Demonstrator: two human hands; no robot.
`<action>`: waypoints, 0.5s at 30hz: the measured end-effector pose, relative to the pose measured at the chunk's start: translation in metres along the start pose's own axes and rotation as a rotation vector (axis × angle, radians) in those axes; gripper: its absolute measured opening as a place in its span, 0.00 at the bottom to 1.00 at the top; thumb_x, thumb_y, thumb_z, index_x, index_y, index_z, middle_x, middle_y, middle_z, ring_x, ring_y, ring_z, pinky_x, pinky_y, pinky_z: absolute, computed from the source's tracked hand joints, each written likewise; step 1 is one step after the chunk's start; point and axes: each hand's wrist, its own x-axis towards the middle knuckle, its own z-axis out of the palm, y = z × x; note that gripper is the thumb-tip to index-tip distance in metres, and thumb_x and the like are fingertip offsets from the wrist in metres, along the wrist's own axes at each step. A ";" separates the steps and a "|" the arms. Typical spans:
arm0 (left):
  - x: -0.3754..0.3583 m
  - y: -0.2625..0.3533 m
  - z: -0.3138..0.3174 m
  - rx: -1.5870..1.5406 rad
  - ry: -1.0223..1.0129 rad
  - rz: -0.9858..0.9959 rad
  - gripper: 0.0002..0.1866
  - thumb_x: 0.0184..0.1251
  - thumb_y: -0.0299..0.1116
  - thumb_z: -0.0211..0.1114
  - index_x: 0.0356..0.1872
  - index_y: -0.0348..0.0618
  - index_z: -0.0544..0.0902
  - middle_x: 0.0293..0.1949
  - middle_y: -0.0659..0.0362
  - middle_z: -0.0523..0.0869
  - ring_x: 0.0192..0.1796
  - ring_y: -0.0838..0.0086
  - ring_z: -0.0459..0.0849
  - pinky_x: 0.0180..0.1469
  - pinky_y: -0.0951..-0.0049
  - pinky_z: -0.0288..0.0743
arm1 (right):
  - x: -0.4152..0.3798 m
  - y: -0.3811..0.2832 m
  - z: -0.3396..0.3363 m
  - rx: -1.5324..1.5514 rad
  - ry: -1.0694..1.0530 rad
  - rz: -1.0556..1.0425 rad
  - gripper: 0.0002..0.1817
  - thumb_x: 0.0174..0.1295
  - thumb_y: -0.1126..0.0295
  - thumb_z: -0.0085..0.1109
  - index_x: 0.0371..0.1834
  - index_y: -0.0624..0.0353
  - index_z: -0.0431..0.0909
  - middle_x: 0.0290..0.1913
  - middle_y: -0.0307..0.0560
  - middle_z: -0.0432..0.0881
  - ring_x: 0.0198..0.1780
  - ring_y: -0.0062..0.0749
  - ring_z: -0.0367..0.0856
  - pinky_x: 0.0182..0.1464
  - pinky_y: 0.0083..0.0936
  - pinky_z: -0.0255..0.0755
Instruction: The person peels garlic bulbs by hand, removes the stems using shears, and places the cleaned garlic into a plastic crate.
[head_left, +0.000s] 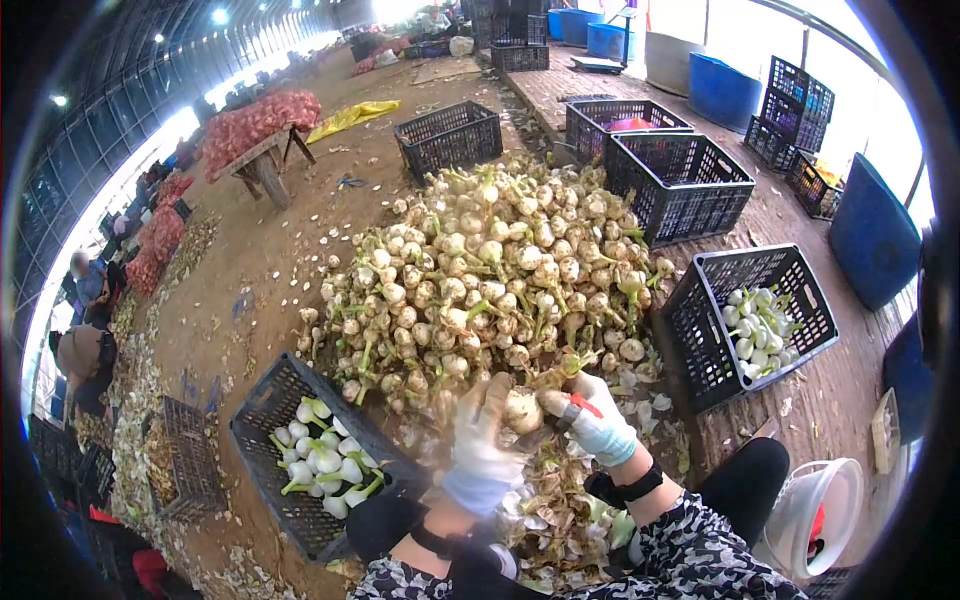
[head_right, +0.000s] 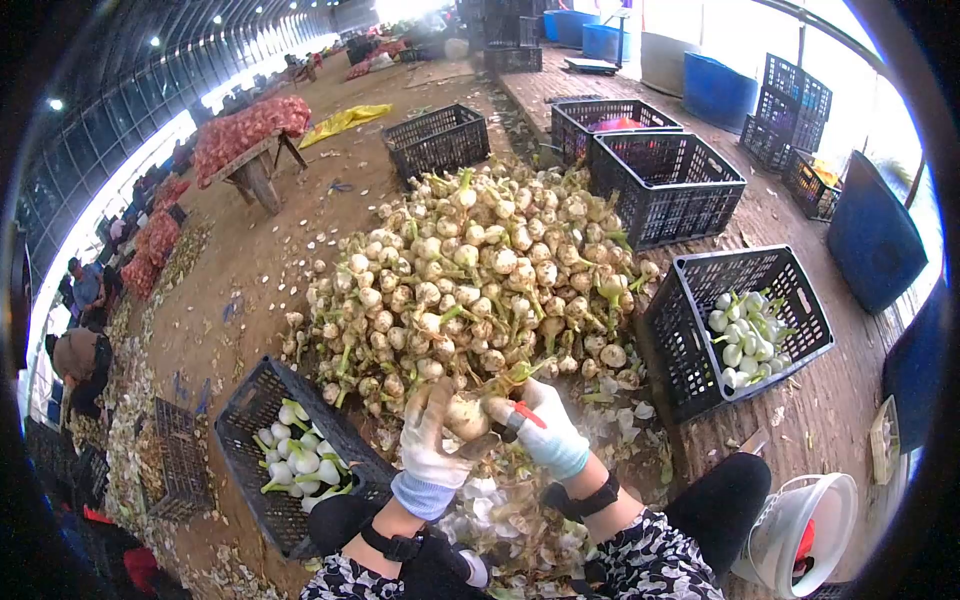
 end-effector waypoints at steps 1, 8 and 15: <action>0.002 0.003 -0.001 -0.003 -0.002 0.003 0.45 0.37 0.35 0.81 0.63 0.41 0.70 0.51 0.47 0.76 0.50 0.53 0.78 0.50 0.62 0.77 | 0.000 -0.001 -0.002 0.000 0.005 -0.002 0.20 0.61 0.66 0.62 0.52 0.67 0.74 0.43 0.41 0.81 0.41 0.19 0.76 0.44 0.19 0.71; 0.004 0.010 0.002 -1.139 0.047 -0.979 0.29 0.68 0.60 0.50 0.53 0.45 0.76 0.44 0.57 0.83 0.43 0.67 0.82 0.47 0.64 0.75 | -0.002 0.023 0.006 -0.320 0.076 -0.270 0.09 0.58 0.79 0.58 0.42 0.63 0.80 0.36 0.36 0.82 0.37 0.23 0.78 0.41 0.23 0.74; -0.026 -0.027 0.030 -0.956 -0.095 -0.973 0.22 0.75 0.31 0.50 0.65 0.35 0.63 0.48 0.50 0.81 0.41 0.72 0.82 0.45 0.73 0.79 | -0.006 0.033 -0.010 -0.136 0.118 -0.070 0.15 0.61 0.72 0.61 0.50 0.62 0.75 0.43 0.41 0.82 0.43 0.21 0.78 0.50 0.21 0.72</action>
